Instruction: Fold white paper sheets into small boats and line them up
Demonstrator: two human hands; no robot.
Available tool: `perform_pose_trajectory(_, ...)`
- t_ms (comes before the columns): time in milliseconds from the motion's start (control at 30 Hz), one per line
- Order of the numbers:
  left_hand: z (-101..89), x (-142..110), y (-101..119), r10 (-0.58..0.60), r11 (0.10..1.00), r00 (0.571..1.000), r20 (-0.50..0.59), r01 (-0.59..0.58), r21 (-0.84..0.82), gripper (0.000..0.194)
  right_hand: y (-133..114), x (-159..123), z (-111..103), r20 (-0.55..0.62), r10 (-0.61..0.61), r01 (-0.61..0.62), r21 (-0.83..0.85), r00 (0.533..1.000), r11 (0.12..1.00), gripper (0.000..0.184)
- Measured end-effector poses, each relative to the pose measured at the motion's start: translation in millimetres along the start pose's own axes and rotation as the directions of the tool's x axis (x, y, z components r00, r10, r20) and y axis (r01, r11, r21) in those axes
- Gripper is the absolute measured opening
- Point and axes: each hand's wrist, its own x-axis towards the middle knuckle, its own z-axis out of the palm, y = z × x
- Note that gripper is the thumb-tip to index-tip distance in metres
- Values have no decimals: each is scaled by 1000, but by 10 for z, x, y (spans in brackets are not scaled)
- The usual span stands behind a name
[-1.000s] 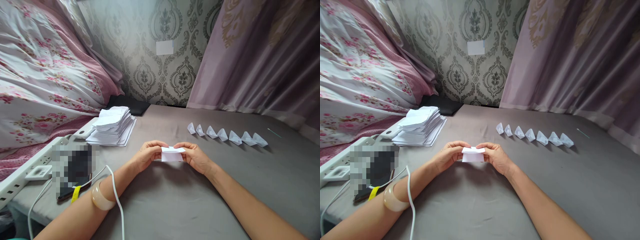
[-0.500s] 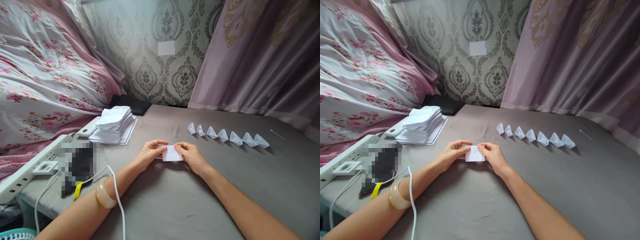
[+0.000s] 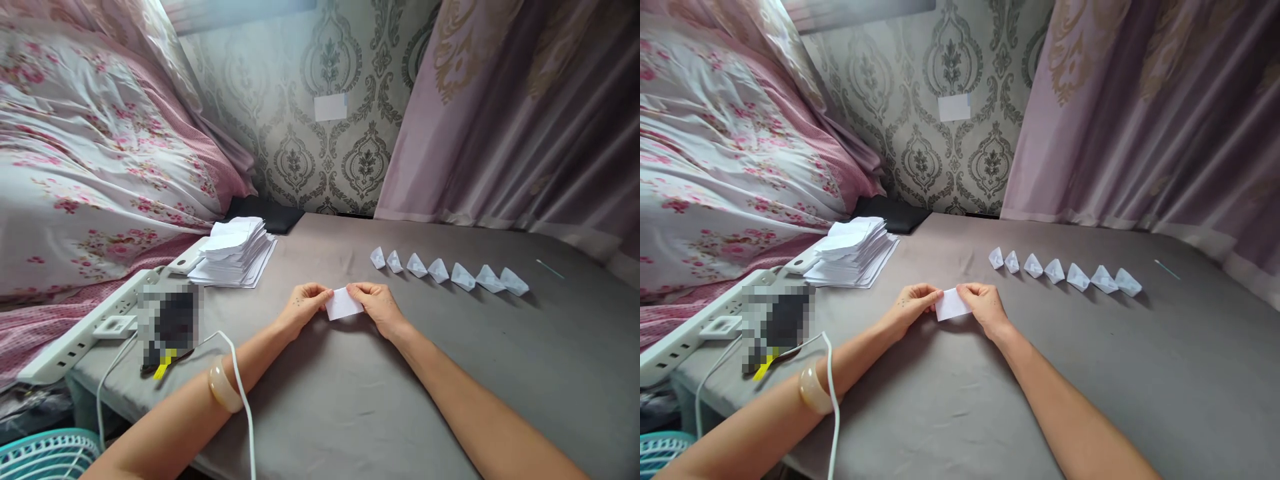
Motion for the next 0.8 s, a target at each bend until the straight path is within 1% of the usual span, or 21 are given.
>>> perform_pose_trajectory(100,130,-48,39,-3,1000,1000,13,3,5,35,-47,6,-84,10,-70,71,-119,997,990,34)
perform_pose_trajectory(167,212,-59,57,-9,1000,1000,19,9,18,35,-70,4,-137,26,-87,91,-174,996,981,34)
perform_pose_trajectory(233,277,-53,68,-17,1000,1000,-19,17,11,32,-81,-4,-177,32,-71,76,-192,997,978,36)
perform_pose_trajectory(333,329,-30,73,-31,999,994,-104,27,-38,26,-75,-17,-217,21,7,-4,-180,1000,984,39)
perform_pose_trajectory(367,334,-24,70,-38,998,992,-117,32,-51,25,-68,-15,-228,19,28,-24,-180,999,983,39)
perform_pose_trajectory(433,325,-12,56,-59,997,992,-110,53,-55,25,-47,1,-246,15,24,-20,-190,1000,982,38)
perform_pose_trajectory(567,270,8,-5,-84,996,996,-39,83,-40,22,18,75,-280,20,3,2,-247,1000,969,32)
perform_pose_trajectory(633,238,24,-43,-60,998,998,1,60,-25,19,55,112,-300,23,-9,16,-318,1000,948,31)
perform_pose_trajectory(700,204,45,-76,-20,1000,1000,16,20,23,20,84,137,-318,18,-32,37,-411,999,911,33)
perform_pose_trajectory(800,153,71,-106,78,981,997,7,-78,176,27,102,156,-324,4,-81,72,-519,997,852,35)
